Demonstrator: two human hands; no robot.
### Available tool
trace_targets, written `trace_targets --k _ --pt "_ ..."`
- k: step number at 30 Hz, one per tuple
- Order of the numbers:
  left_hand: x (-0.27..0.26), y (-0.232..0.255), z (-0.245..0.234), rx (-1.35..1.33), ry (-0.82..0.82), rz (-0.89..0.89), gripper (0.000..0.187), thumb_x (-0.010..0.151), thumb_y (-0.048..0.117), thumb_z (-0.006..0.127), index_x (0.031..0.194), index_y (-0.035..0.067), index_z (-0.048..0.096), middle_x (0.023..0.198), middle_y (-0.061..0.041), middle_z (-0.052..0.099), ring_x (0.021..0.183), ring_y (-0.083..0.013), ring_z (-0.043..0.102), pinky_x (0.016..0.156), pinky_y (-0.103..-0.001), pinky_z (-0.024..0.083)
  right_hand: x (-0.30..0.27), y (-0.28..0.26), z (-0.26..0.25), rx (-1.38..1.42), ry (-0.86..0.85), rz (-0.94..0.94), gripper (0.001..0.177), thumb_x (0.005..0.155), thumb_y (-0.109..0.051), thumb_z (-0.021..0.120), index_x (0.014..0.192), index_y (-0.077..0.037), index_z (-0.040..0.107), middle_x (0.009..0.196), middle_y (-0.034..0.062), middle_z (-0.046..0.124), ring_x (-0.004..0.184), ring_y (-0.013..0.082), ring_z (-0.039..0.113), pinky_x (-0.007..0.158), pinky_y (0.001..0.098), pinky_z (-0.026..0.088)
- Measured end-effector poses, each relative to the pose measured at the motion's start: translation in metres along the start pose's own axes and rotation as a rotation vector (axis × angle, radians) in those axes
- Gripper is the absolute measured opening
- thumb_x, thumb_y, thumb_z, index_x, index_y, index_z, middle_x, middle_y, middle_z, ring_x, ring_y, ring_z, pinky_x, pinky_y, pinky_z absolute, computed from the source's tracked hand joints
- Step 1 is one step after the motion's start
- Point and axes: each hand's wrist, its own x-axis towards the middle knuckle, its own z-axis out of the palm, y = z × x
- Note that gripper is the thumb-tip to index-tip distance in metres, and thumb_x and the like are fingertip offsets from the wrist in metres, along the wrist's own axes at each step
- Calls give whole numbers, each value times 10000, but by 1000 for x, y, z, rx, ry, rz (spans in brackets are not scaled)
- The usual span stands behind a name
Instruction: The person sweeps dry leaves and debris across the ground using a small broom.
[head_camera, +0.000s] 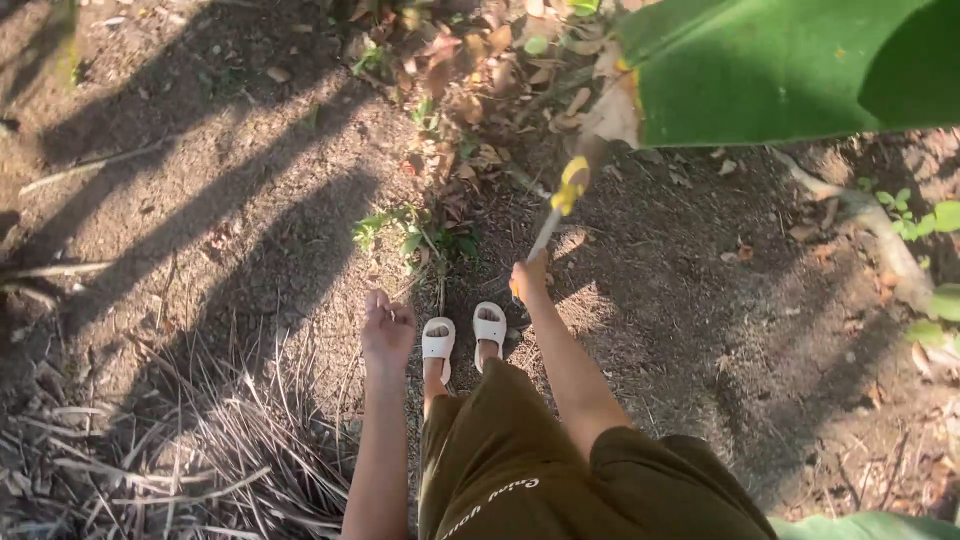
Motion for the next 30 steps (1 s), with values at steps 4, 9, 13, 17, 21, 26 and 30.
trace_targets --k 4,9,13,17,21,26,30 --pt "-11 6 -22 -64 163 3 227 1088 87 362 1261 173 482 1099 19 630 810 -96 559 766 -285 478 124 66 22 454 -844 -14 428 941 55 710 1132 199 355 812 180 616 576 289 575 492 458 507" --pt "-3 8 -60 -121 231 24 321 1067 106 378 1350 143 523 1130 -10 653 786 -113 559 741 -281 472 34 -78 -3 198 -684 131 277 952 -142 708 1124 -78 500 622 -15 508 441 99 470 381 279 390" --pt "-11 18 -43 -180 231 46 307 1087 82 407 1375 170 466 1167 -14 635 818 -109 567 773 -281 482 -42 -102 -13 -98 -408 -41 194 984 -149 661 1120 -113 527 616 -12 459 403 97 445 329 277 379" --pt "-21 31 -44 -204 210 82 358 1052 79 386 1390 170 464 1171 -1 638 799 -116 562 752 -290 480 -74 -32 31 -286 -140 -101 302 922 -25 579 1167 -128 437 663 72 526 378 176 505 313 380 435" --pt "-34 29 -76 -238 249 116 369 1064 78 396 1417 151 474 1137 -5 634 799 -111 560 752 -282 487 -24 41 65 -80 -558 224 254 954 -10 579 1120 18 390 753 106 571 487 146 518 388 284 455" --pt "-36 35 -110 -282 200 150 328 1092 43 407 1407 126 443 1152 -33 590 806 -133 569 764 -289 496 -58 -44 110 69 -972 513 269 975 -64 644 1075 -70 394 611 -35 466 438 86 431 367 248 339" --pt "-39 56 -107 -356 228 168 279 1081 75 389 1327 156 491 1139 0 615 796 -128 574 755 -305 486 -93 -83 101 150 -840 381 292 1006 -209 641 1110 -121 383 567 -51 427 378 57 386 308 231 307"
